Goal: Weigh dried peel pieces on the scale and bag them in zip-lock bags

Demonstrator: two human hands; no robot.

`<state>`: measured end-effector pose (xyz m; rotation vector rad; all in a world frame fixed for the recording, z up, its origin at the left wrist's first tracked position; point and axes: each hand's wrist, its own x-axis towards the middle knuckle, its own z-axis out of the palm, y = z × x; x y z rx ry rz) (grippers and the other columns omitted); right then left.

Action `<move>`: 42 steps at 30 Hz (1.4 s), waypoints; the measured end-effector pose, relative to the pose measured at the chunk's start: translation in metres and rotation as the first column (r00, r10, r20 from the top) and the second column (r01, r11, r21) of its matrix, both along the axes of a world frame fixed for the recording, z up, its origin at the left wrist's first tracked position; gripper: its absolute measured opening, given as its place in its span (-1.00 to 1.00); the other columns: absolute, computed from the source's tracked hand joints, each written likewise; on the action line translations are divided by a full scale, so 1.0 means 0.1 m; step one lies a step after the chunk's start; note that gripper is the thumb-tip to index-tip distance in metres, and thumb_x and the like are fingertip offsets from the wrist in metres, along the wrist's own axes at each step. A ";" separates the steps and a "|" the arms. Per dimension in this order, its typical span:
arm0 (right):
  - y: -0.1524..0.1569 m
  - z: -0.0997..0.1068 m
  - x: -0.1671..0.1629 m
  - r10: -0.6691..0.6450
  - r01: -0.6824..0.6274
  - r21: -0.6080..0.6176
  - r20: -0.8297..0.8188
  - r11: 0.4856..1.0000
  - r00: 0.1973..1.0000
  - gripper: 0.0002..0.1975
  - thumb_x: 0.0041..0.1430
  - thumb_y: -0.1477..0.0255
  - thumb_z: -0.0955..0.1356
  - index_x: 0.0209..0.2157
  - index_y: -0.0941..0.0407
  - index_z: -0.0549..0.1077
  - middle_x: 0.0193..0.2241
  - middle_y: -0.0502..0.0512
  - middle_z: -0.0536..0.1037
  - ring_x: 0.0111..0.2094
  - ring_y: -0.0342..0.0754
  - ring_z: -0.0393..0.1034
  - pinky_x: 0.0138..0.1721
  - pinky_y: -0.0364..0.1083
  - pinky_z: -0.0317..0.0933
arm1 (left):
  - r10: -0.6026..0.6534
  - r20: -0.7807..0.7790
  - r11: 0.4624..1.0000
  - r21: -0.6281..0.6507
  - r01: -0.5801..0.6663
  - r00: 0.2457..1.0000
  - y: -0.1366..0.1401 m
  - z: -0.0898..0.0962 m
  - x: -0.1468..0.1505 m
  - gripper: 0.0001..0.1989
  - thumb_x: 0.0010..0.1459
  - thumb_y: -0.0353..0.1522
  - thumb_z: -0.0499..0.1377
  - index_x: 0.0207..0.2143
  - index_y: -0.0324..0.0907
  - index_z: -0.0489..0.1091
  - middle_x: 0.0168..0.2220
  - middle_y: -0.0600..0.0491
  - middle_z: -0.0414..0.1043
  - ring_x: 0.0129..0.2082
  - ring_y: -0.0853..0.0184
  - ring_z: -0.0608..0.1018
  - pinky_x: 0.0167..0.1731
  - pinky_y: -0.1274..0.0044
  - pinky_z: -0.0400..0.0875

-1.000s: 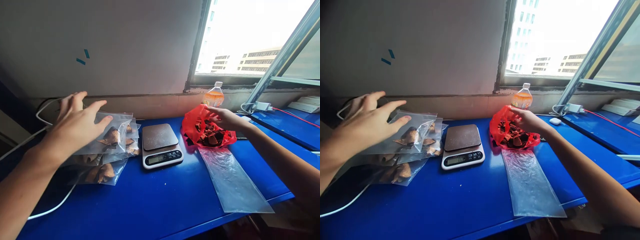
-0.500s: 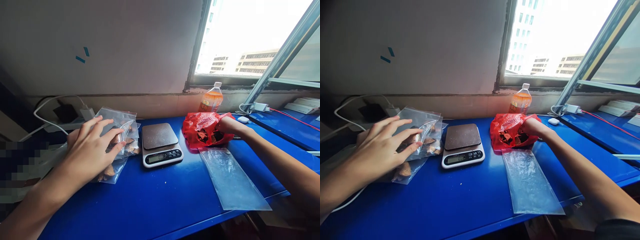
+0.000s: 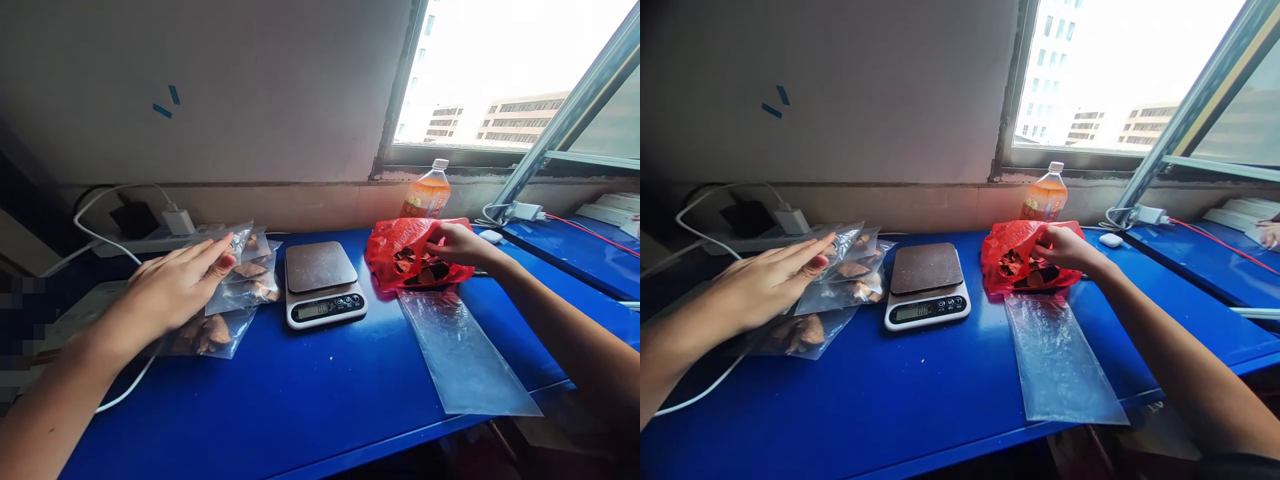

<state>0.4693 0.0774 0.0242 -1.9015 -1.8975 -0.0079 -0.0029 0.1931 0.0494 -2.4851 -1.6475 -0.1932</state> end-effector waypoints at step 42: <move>-0.19 -0.02 -0.66 -0.086 0.113 0.281 -0.108 0.953 0.990 -0.71 0.22 0.21 0.28 -0.37 0.09 0.53 -0.43 0.10 0.59 -0.42 -0.02 0.44 -0.38 -0.04 0.28 | -0.421 0.186 0.907 0.100 0.409 0.888 -0.32 0.00 1.15 -0.74 0.25 -0.30 0.14 -0.06 -0.16 0.50 -0.10 -0.03 0.54 -0.14 0.18 0.58 -0.12 0.41 0.45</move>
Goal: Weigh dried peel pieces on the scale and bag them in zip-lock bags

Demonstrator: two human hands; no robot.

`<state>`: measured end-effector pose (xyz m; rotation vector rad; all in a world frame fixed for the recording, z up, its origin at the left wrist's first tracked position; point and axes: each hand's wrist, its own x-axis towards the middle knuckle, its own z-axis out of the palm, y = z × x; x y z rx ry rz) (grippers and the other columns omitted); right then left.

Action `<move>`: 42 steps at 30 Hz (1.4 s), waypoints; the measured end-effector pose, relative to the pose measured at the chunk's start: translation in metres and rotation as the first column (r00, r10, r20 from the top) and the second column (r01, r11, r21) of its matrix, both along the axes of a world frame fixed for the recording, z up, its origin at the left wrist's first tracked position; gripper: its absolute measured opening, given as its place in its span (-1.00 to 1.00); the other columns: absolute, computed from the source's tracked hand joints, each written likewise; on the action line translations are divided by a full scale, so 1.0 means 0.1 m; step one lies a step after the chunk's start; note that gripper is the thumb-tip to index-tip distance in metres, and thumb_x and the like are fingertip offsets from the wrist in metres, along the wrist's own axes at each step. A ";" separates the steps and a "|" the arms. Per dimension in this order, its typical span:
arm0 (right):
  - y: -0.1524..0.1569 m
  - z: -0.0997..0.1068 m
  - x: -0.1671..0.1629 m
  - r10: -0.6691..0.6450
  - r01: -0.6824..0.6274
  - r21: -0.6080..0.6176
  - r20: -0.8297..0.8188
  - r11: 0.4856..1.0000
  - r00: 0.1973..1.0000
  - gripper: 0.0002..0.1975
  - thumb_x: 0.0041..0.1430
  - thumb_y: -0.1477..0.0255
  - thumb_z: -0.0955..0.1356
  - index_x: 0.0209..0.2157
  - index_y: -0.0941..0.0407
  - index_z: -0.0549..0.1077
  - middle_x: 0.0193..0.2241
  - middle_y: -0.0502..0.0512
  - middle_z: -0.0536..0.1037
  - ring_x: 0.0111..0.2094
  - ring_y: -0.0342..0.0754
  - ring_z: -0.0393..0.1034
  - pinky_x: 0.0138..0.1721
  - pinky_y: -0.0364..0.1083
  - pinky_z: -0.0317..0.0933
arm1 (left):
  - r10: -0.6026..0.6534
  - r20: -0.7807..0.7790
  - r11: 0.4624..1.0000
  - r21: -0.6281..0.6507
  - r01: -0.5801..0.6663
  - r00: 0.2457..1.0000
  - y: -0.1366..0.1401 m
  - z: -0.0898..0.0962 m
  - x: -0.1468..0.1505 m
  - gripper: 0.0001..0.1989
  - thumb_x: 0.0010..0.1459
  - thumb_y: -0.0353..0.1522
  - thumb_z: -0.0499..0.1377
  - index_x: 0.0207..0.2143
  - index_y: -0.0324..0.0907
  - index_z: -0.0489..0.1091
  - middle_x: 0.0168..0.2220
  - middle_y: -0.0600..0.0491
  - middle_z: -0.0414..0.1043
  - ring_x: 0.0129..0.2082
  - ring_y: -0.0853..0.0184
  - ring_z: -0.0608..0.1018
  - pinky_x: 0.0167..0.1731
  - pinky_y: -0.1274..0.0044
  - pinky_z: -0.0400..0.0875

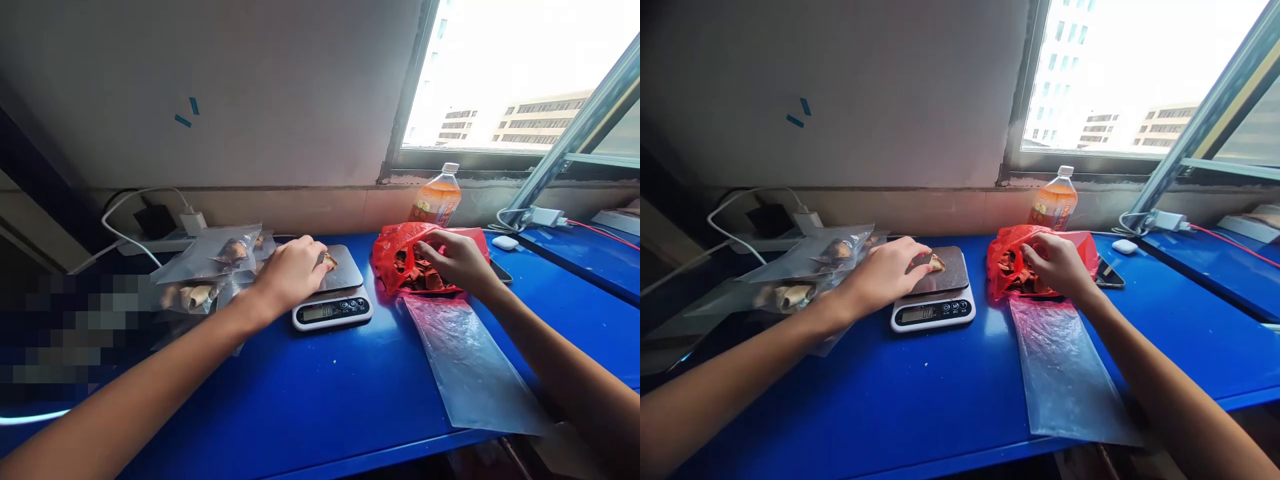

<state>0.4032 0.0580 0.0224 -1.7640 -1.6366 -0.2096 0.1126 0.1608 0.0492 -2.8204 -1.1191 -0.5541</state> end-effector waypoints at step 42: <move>-0.11 -0.25 0.28 -0.020 0.015 -0.073 -0.072 0.997 0.997 -0.73 0.21 0.22 0.30 -0.35 0.11 0.51 -0.46 0.05 0.55 -0.55 -0.13 0.34 -0.49 -0.13 0.23 | -0.041 0.101 0.980 -0.191 0.059 0.994 0.29 -0.11 0.28 -0.80 0.20 -0.43 0.10 -0.27 -0.13 0.54 -0.21 0.03 0.61 -0.17 0.19 0.59 -0.12 0.41 0.44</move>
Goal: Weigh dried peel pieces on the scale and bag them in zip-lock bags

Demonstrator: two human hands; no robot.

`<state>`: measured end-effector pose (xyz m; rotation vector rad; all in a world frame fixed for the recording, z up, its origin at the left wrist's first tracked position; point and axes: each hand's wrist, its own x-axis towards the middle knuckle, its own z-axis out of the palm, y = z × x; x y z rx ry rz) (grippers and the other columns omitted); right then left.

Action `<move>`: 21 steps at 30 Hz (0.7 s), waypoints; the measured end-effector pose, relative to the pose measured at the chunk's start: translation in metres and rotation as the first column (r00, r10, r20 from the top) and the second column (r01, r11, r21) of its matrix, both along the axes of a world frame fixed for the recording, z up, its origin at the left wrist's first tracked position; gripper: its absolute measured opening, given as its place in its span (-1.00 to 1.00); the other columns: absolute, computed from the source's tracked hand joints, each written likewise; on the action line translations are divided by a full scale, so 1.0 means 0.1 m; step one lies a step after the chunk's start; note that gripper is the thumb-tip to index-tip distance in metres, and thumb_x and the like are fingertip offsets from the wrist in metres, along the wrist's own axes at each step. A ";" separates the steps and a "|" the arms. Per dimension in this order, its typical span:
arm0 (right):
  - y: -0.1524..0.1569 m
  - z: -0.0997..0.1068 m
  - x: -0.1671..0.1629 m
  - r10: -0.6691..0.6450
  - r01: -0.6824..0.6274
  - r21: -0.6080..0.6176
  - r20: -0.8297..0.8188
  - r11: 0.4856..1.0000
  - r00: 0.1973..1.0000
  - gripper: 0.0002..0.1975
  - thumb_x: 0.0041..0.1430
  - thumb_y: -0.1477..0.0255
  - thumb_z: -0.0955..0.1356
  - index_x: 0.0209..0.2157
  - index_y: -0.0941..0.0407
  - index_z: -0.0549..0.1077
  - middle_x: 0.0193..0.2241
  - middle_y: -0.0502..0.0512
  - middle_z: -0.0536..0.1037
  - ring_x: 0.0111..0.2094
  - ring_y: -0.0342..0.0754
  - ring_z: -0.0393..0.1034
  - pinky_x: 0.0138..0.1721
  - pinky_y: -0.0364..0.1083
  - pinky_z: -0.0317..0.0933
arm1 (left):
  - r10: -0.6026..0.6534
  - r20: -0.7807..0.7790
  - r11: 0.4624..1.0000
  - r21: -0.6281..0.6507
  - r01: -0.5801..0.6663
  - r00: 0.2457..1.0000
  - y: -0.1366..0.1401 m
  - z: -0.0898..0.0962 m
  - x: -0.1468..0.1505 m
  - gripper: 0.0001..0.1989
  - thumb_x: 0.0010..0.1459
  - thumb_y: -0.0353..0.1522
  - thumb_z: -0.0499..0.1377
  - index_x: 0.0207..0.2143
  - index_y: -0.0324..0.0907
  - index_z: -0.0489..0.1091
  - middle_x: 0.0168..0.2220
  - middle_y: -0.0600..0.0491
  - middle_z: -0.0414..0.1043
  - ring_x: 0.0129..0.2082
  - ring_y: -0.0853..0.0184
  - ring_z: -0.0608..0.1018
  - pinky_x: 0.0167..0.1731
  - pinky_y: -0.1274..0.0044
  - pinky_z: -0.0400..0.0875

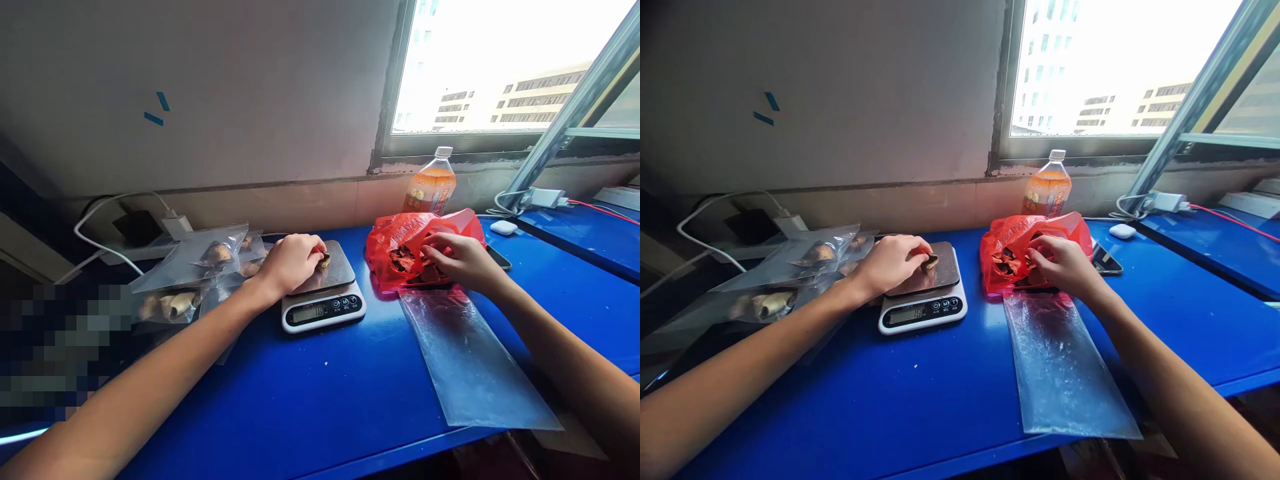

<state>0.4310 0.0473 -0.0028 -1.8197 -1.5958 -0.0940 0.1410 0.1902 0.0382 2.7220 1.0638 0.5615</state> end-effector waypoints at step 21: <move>-0.05 0.02 -0.03 0.052 -0.052 0.002 -0.009 0.999 0.999 -0.78 0.23 0.28 0.30 -0.35 0.11 0.49 -0.39 0.07 0.56 -0.46 -0.11 0.36 -0.40 -0.12 0.24 | 0.169 0.248 0.939 -0.334 -0.079 0.954 -0.23 -0.03 -0.17 -0.85 0.10 -0.39 0.24 -0.27 -0.12 0.60 -0.33 0.09 0.65 -0.39 0.29 0.66 -0.43 0.55 0.54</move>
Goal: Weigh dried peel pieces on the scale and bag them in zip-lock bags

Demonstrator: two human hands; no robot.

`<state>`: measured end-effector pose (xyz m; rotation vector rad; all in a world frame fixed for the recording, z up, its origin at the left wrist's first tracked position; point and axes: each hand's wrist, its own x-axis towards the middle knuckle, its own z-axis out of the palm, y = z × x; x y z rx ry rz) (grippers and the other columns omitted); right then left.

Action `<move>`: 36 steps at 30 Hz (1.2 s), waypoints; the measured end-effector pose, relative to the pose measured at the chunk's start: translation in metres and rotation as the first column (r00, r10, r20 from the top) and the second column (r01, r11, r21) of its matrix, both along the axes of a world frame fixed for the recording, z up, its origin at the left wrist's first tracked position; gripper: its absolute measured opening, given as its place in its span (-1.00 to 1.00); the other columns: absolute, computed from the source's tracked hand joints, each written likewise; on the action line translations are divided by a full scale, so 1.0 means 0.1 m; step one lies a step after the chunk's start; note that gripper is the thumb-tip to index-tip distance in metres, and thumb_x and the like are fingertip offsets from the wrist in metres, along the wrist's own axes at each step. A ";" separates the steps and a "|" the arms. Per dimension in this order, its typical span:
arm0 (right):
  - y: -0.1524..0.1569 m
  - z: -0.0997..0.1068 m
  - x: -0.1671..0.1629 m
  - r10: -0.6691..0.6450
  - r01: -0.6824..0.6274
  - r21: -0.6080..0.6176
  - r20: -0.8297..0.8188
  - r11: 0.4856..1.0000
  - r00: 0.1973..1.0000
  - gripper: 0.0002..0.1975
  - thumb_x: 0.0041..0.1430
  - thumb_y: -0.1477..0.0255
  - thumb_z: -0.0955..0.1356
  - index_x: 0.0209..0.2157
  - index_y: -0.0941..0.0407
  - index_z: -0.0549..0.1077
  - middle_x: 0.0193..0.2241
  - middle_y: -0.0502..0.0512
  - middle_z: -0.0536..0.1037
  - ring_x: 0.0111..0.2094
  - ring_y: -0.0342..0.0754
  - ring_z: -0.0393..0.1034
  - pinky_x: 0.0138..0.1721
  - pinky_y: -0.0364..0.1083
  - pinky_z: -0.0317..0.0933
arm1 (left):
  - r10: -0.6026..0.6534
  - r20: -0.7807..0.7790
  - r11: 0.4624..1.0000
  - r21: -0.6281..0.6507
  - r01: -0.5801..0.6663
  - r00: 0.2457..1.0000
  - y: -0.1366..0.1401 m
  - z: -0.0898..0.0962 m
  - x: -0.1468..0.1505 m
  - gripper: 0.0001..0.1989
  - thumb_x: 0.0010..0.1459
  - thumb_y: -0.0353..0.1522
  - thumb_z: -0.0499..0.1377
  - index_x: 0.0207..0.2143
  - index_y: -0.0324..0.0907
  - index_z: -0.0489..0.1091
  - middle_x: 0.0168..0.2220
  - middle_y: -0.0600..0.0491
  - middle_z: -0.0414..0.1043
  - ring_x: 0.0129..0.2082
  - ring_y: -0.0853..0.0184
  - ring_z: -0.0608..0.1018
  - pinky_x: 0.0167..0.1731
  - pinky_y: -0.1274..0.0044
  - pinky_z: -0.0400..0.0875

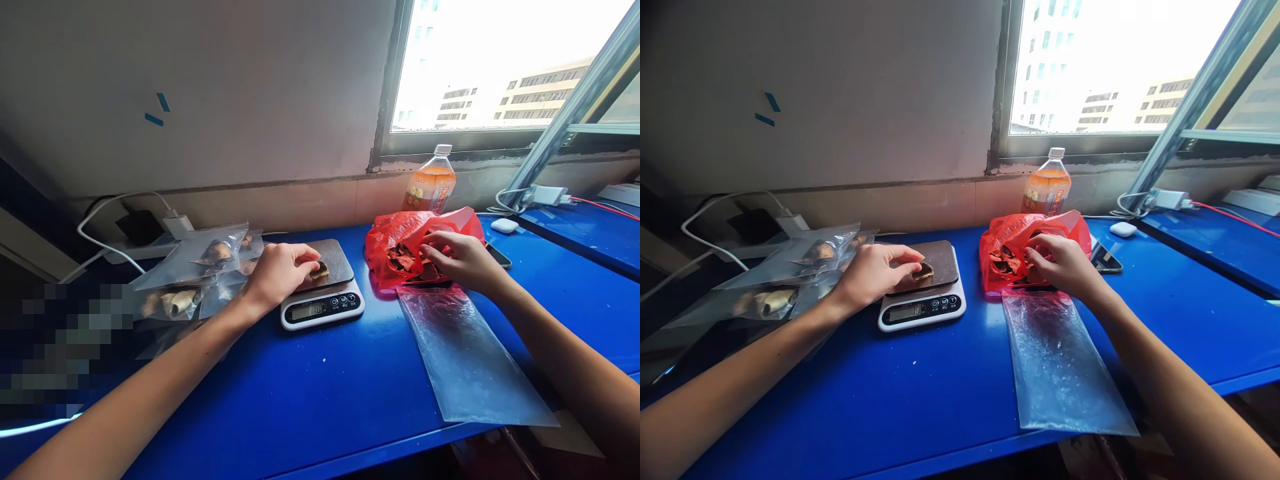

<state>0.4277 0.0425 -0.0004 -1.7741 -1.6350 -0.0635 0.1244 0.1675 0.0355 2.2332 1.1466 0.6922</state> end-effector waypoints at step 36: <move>-0.01 0.00 0.03 0.010 -0.010 -0.025 -0.014 1.000 1.000 -0.74 0.22 0.23 0.30 -0.37 0.10 0.48 -0.44 0.05 0.55 -0.47 -0.09 0.40 -0.44 -0.11 0.26 | 0.039 -0.155 0.981 0.193 -0.008 0.987 0.08 0.00 0.00 -0.82 0.12 -0.32 0.17 -0.38 -0.06 0.61 -0.43 0.09 0.62 -0.41 0.24 0.61 -0.37 0.50 0.45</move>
